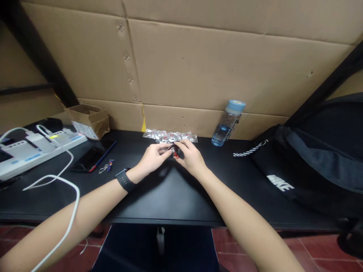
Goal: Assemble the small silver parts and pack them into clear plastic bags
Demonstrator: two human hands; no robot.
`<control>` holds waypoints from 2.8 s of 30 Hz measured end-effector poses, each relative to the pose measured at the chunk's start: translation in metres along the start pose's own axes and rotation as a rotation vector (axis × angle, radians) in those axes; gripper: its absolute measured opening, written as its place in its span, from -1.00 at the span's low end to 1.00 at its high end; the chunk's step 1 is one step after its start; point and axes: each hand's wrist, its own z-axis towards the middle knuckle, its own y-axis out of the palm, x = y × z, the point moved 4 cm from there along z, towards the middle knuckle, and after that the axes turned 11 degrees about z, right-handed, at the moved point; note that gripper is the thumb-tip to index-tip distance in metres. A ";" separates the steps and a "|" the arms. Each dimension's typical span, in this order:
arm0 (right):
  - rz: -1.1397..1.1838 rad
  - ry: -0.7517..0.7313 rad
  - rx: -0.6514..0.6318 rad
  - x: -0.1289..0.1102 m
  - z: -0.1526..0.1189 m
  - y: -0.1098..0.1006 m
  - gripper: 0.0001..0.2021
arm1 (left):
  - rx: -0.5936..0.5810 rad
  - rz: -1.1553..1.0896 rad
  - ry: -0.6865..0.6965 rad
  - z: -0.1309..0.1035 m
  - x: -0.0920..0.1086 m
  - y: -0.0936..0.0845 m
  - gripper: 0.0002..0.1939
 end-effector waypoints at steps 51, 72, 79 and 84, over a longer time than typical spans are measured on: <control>0.051 0.372 -0.309 0.035 -0.003 -0.039 -0.59 | -0.480 0.637 0.406 -0.014 -0.016 0.000 -0.62; -0.020 0.420 -0.276 0.028 -0.002 -0.016 -0.76 | -0.654 0.825 0.277 -0.023 -0.010 0.008 -0.49; 0.050 0.338 -0.313 0.030 -0.006 -0.016 -0.81 | -0.658 0.832 0.283 -0.024 -0.008 0.008 -0.51; 0.054 0.361 -0.239 0.032 -0.003 -0.004 -0.83 | -0.653 0.835 0.291 -0.024 -0.011 0.009 -0.50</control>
